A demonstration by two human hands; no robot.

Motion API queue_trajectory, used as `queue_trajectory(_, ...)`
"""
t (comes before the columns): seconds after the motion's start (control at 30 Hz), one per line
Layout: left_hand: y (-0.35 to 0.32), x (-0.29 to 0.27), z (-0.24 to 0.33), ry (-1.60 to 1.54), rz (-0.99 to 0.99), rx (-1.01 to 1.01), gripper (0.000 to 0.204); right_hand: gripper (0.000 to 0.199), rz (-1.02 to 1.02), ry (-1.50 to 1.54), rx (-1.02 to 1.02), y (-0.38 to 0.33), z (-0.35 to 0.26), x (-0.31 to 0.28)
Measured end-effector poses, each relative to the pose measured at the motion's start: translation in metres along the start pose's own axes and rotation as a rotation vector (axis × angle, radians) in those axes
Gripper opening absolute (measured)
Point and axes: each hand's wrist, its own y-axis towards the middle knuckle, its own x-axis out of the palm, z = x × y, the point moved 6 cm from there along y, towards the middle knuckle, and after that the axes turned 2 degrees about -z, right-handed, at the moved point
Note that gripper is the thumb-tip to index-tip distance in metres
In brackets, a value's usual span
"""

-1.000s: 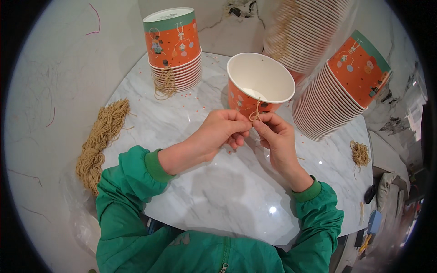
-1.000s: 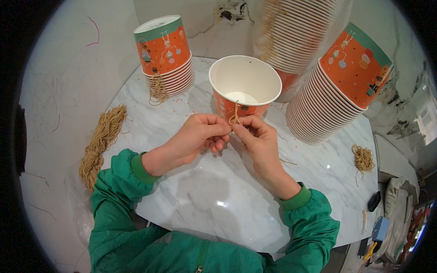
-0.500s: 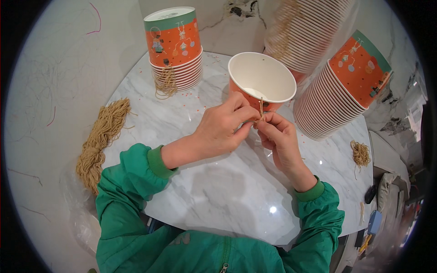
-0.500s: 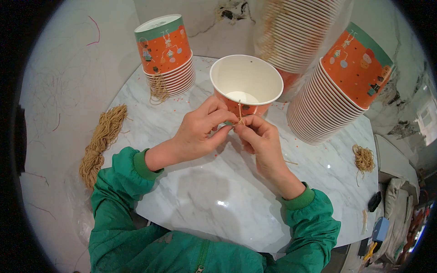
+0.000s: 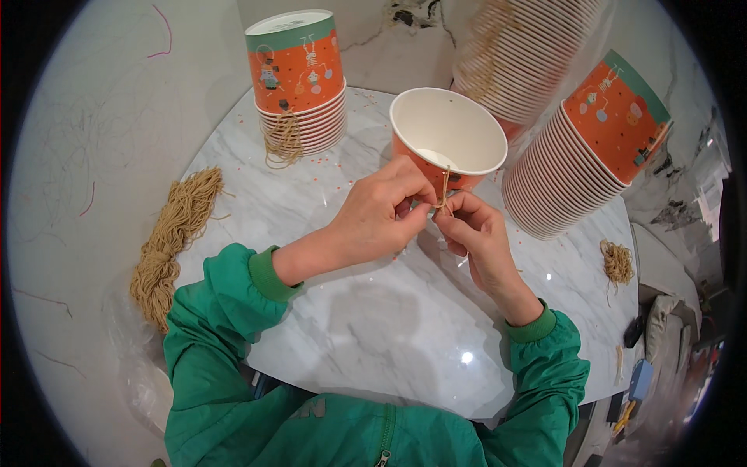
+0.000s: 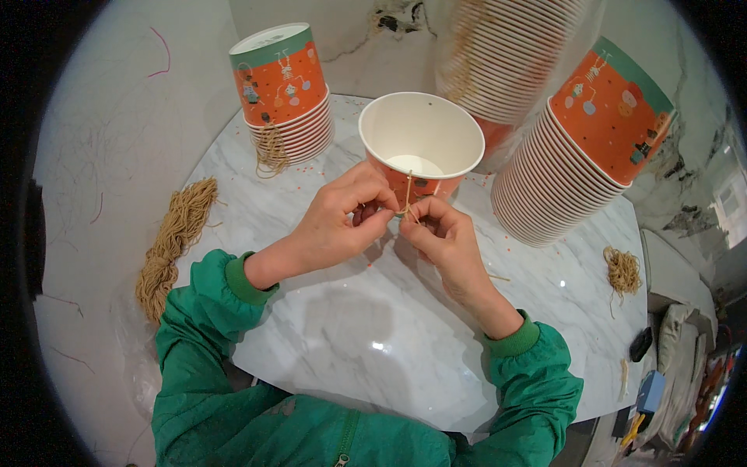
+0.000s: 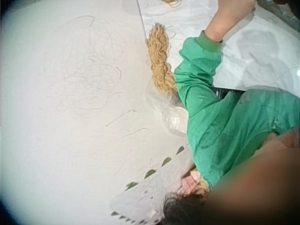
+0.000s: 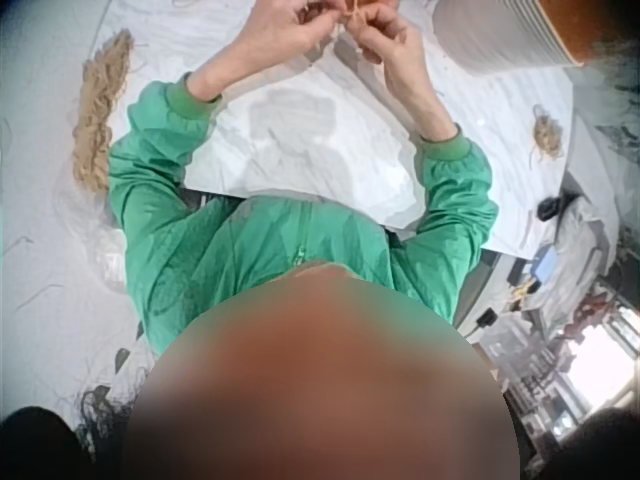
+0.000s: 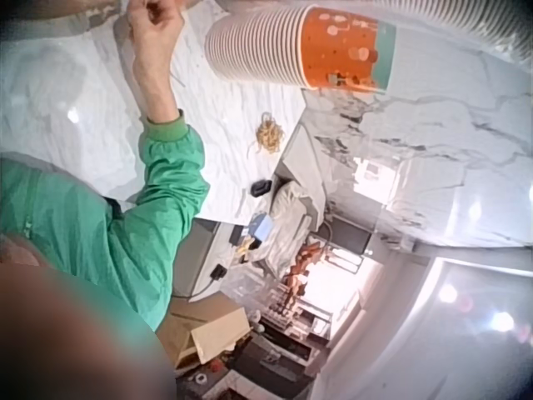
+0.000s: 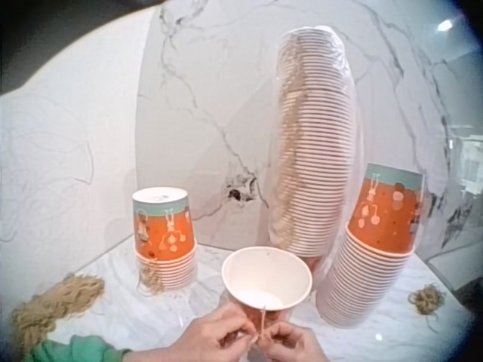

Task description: Tying a thin string handle onto the rim of a paper cup.

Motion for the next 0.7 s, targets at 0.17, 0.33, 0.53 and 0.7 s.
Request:
queue_trajectory(0.17,0.002,0.005,-0.002,-0.037,-0.035,-0.045,0.006,0.009,-0.004,-0.063,-0.041,0.000,-0.003,-0.001)
queue_trajectory(0.33,0.005,0.011,-0.001,-0.103,-0.042,-0.145,0.008,0.008,0.019,-0.109,-0.087,0.000,-0.008,-0.001)
queue_trajectory(0.53,0.011,0.017,-0.012,-0.332,-0.027,-0.278,0.008,0.010,0.025,-0.194,-0.140,0.000,-0.014,-0.004)
queue_trajectory(0.7,0.007,0.017,-0.015,-0.431,-0.019,-0.423,0.011,0.010,-0.004,-0.183,-0.127,0.000,-0.016,-0.003)
